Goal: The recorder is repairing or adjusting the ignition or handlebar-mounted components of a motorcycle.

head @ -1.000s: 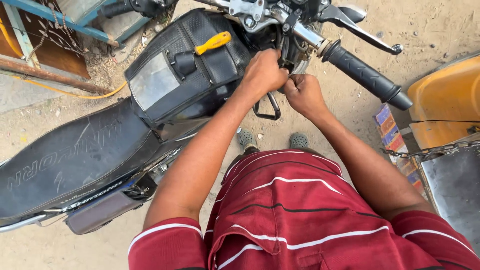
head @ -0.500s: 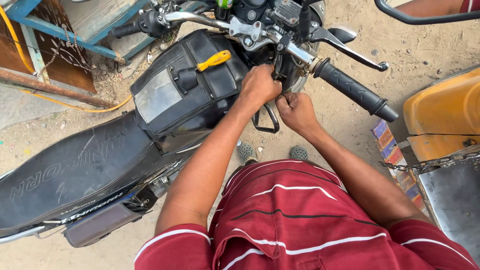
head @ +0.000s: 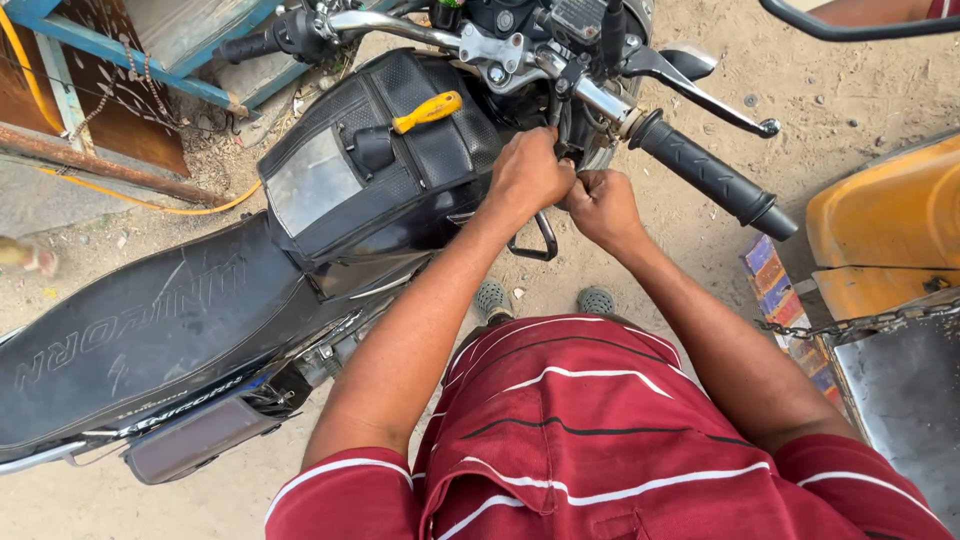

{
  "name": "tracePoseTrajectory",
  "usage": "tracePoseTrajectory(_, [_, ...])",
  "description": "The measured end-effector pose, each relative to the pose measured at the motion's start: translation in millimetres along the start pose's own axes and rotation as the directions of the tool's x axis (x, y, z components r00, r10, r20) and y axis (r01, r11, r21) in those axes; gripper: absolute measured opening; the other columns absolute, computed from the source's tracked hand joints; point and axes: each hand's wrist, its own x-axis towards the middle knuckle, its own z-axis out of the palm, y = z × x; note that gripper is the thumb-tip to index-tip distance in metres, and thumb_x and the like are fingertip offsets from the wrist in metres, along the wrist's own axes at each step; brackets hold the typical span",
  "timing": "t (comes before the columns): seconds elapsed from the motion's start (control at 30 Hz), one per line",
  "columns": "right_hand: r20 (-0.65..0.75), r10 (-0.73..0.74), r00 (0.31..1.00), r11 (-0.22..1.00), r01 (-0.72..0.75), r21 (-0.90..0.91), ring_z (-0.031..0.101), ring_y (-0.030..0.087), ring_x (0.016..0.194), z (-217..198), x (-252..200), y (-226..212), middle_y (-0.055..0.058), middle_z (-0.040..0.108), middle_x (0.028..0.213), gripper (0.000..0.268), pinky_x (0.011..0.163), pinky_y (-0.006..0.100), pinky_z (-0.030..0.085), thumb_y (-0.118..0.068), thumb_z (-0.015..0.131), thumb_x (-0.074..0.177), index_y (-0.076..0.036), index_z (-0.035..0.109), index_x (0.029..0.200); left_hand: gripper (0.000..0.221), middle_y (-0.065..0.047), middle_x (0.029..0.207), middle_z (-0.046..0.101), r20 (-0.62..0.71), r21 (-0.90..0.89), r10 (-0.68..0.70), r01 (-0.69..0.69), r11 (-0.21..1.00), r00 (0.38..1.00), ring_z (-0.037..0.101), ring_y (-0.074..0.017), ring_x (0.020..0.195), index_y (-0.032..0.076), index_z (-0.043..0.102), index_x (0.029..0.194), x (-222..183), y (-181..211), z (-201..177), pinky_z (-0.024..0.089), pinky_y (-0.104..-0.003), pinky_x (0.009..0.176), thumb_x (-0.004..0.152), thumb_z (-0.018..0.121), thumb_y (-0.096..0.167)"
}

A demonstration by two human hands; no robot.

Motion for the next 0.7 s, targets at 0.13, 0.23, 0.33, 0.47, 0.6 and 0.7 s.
tracePoseTrajectory(0.13, [0.008, -0.042, 0.999, 0.999, 0.042, -0.019, 0.044, 0.009, 0.046, -0.1, -5.3, -12.1, 0.004, 0.048, 0.049, 0.034, 0.043, 0.033, 0.037, -0.011, 0.059, 0.095, 0.003, 0.059, 0.064, 0.043, -0.022, 0.099, 0.074, 0.129, -0.034, -0.116, 0.121, 0.992, 0.985, 0.071, -0.0381, 0.099, 0.004, 0.072, 0.115, -6.3, 16.1, -19.7, 0.055, -0.046, 0.092, 0.076, 0.071, 0.021])
tracePoseTrajectory(0.23, [0.029, -0.021, 0.999, 1.0, 0.02, 0.023, 0.044, 0.008, 0.048, -1.6, -5.0, -1.6, 0.003, 0.05, 0.051, 0.034, 0.043, 0.033, 0.035, -0.009, 0.057, 0.095, 0.002, 0.059, 0.062, 0.038, -0.022, 0.1, 0.074, 0.096, -0.028, -0.118, 0.122, 0.992, 0.988, 0.07, -0.0384, 0.101, 0.005, 0.074, 0.112, -2.6, 13.7, -14.8, 0.055, -0.047, 0.093, 0.077, 0.071, 0.02])
tracePoseTrajectory(0.33, [0.056, 0.023, 0.998, 0.997, -0.027, 0.071, 0.047, 0.006, 0.047, -4.5, 2.2, 3.3, 0.0, 0.053, 0.052, 0.036, 0.043, 0.03, 0.037, -0.01, 0.056, 0.095, 0.0, 0.06, 0.062, 0.041, -0.021, 0.1, 0.073, 0.089, -0.02, -0.1, 0.102, 0.995, 0.991, 0.07, -0.0385, 0.1, 0.004, 0.073, 0.112, -2.8, 12.6, -8.3, 0.054, -0.047, 0.091, 0.074, 0.073, 0.019])
tracePoseTrajectory(0.47, [0.034, -0.011, 0.999, 0.999, 0.01, 0.031, 0.043, 0.007, 0.048, 2.7, -3.3, 9.0, 0.004, 0.05, 0.053, 0.033, 0.042, 0.032, 0.032, -0.007, 0.054, 0.095, 0.0, 0.059, 0.063, 0.039, -0.021, 0.099, 0.075, 0.162, -0.041, -0.13, 0.138, 0.99, 0.978, 0.074, -0.0348, 0.1, 0.003, 0.074, 0.111, -1.4, 7.4, -16.5, 0.057, -0.044, 0.095, 0.075, 0.071, 0.017])
tracePoseTrajectory(0.6, [0.067, -0.028, 0.997, 0.989, 0.018, 0.147, 0.047, 0.007, 0.049, -4.7, -1.1, 9.9, 0.002, 0.054, 0.055, 0.036, 0.044, 0.029, 0.038, -0.008, 0.052, 0.096, -0.001, 0.057, 0.062, 0.043, -0.022, 0.103, 0.073, 0.082, -0.07, -0.131, 0.137, 0.988, 0.988, 0.071, -0.0367, 0.1, 0.005, 0.074, 0.112, 2.5, 8.4, -12.9, 0.056, -0.045, 0.092, 0.07, 0.07, 0.013])
tracePoseTrajectory(0.7, [0.083, 0.103, 0.991, 0.986, -0.113, 0.122, 0.048, 0.008, 0.046, -3.7, 3.9, 14.5, 0.002, 0.055, 0.052, 0.039, 0.043, 0.029, 0.038, -0.01, 0.051, 0.097, -0.002, 0.058, 0.059, 0.032, -0.023, 0.101, 0.074, 0.082, -0.02, -0.107, 0.109, 0.994, 0.991, 0.069, -0.0396, 0.103, 0.003, 0.076, 0.102, -4.8, 6.8, -0.1, 0.054, -0.048, 0.093, 0.073, 0.069, 0.013])
